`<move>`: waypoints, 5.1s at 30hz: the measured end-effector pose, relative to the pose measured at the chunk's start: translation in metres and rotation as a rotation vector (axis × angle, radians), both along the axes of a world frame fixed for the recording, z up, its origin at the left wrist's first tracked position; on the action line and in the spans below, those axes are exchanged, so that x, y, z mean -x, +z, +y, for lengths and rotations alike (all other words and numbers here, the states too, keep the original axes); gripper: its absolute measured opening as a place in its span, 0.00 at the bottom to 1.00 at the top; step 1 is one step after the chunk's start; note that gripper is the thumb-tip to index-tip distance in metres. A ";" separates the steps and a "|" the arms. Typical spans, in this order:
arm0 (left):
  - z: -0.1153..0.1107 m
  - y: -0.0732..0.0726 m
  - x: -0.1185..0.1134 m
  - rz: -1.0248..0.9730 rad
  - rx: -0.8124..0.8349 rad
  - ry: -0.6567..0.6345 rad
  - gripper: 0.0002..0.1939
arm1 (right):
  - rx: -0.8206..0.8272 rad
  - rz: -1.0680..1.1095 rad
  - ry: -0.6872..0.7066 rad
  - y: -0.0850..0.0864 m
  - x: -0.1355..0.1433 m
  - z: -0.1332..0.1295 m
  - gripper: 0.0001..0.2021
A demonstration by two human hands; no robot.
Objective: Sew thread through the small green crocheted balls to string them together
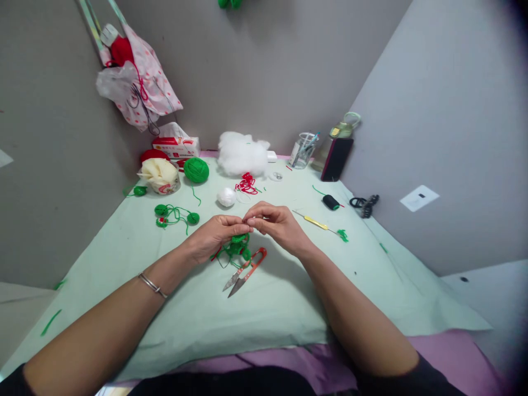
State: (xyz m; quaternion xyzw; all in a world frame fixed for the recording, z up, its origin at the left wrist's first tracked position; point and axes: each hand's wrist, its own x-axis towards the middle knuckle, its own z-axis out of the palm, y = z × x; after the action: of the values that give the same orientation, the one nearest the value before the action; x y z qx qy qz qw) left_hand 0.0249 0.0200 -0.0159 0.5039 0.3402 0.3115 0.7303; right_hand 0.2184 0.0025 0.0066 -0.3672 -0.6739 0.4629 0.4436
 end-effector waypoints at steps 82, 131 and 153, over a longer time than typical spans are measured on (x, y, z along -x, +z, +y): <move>0.000 0.009 -0.002 -0.280 0.067 0.166 0.11 | 0.442 0.760 -0.097 -0.001 0.000 0.009 0.17; 0.011 0.012 0.014 -0.178 -0.149 0.142 0.17 | -0.370 -0.108 -0.439 -0.004 0.000 -0.002 0.05; 0.005 0.003 0.003 -0.159 -0.143 0.148 0.16 | -0.163 0.034 -0.363 -0.006 0.011 -0.006 0.03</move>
State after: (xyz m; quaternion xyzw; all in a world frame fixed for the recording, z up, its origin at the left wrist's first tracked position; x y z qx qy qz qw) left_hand 0.0222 0.0248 -0.0127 0.5021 0.2944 0.4269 0.6921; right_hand 0.2079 -0.0038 0.0002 -0.4378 -0.6244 0.3251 0.5593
